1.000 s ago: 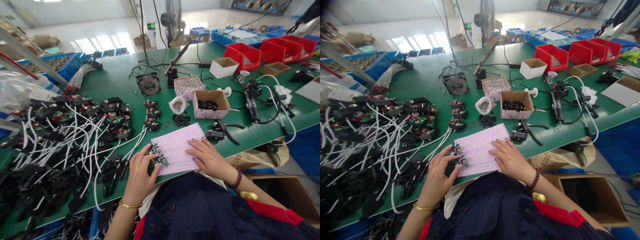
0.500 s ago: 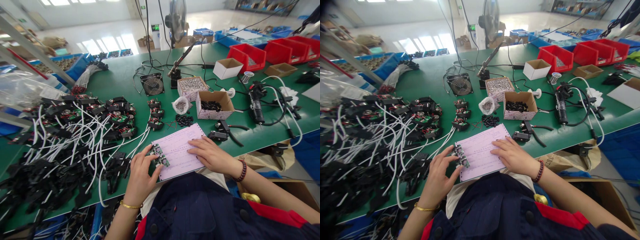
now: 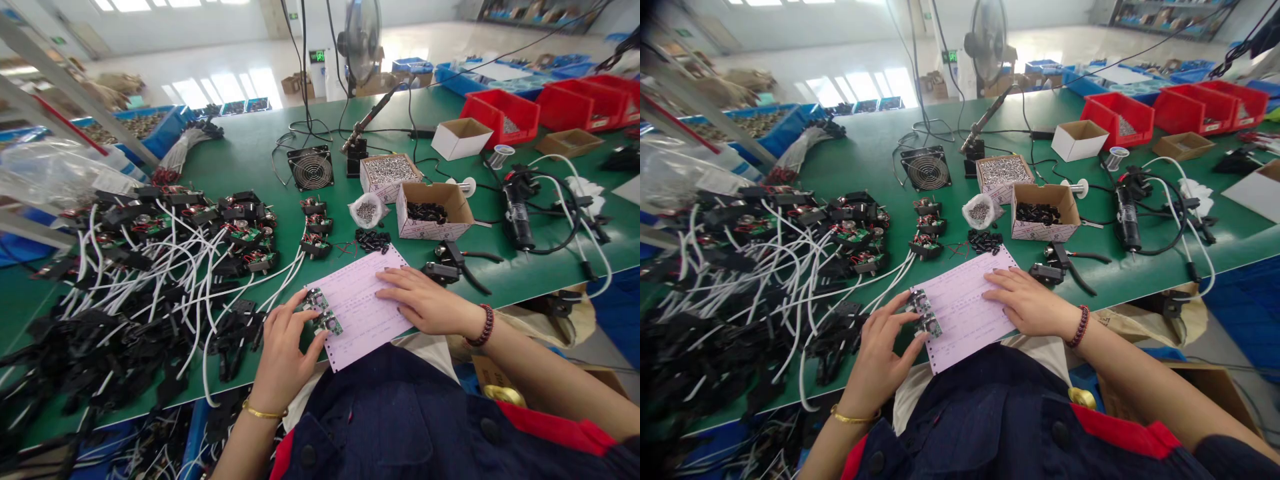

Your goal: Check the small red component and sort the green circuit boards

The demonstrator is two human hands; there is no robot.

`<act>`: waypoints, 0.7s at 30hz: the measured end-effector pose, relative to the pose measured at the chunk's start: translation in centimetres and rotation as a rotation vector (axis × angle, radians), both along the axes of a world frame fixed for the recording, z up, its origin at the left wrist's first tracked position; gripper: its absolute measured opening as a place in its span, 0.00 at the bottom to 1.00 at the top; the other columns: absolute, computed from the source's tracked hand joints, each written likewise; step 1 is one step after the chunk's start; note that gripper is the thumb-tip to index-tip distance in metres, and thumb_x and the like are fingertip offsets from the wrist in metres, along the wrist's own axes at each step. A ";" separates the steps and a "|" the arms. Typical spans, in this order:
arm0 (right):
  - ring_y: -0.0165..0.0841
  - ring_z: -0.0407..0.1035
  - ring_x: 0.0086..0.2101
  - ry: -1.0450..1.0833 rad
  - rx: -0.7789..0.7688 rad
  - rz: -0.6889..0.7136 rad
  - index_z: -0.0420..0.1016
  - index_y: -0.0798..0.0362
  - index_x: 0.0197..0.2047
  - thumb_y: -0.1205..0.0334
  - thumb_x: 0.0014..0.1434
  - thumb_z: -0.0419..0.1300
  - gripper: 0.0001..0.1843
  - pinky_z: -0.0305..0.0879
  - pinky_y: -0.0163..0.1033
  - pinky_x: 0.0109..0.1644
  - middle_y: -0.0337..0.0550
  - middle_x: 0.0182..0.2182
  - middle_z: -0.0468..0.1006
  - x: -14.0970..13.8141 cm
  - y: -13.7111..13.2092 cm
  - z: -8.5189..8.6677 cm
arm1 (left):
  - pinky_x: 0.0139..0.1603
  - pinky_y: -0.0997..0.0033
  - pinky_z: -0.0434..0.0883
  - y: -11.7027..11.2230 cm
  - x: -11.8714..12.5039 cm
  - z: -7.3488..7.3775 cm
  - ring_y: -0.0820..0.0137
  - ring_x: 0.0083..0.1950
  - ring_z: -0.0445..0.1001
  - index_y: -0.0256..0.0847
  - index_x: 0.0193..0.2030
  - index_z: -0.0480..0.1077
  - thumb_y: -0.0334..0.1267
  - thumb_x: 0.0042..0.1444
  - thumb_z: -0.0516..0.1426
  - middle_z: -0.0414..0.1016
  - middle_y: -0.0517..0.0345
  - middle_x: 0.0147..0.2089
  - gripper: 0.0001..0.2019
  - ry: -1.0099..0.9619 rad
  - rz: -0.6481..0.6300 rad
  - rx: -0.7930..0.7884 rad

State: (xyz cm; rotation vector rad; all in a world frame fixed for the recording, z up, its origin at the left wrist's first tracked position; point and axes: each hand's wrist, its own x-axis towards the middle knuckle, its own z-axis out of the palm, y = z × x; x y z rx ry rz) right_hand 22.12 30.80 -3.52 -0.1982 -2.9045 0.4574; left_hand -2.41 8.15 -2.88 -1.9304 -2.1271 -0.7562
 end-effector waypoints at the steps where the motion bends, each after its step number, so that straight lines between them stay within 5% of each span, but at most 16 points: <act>1: 0.48 0.58 0.68 -0.010 0.000 0.003 0.72 0.52 0.63 0.71 0.61 0.54 0.27 0.54 0.65 0.72 0.53 0.69 0.65 0.0 0.0 -0.1 | 0.64 0.48 0.63 0.0 0.0 0.0 0.53 0.66 0.69 0.43 0.50 0.67 0.39 0.66 0.58 0.68 0.39 0.66 0.08 0.003 0.001 -0.001; 13: 0.56 0.61 0.66 0.006 0.124 -0.200 0.69 0.60 0.67 0.71 0.63 0.53 0.29 0.65 0.61 0.67 0.64 0.69 0.63 -1.2 -4.7 -1.3 | 0.64 0.50 0.60 0.0 0.2 0.1 0.53 0.66 0.69 0.42 0.50 0.67 0.39 0.66 0.57 0.69 0.38 0.65 0.08 0.037 0.007 0.016; 21: 0.52 0.63 0.65 0.092 0.114 -0.206 0.72 0.59 0.65 0.70 0.63 0.53 0.27 0.66 0.60 0.66 0.62 0.67 0.66 -1.0 -4.7 -2.0 | 0.64 0.49 0.60 0.7 0.3 -0.2 0.53 0.66 0.68 0.41 0.50 0.67 0.39 0.66 0.57 0.69 0.37 0.65 0.08 0.079 -0.002 0.020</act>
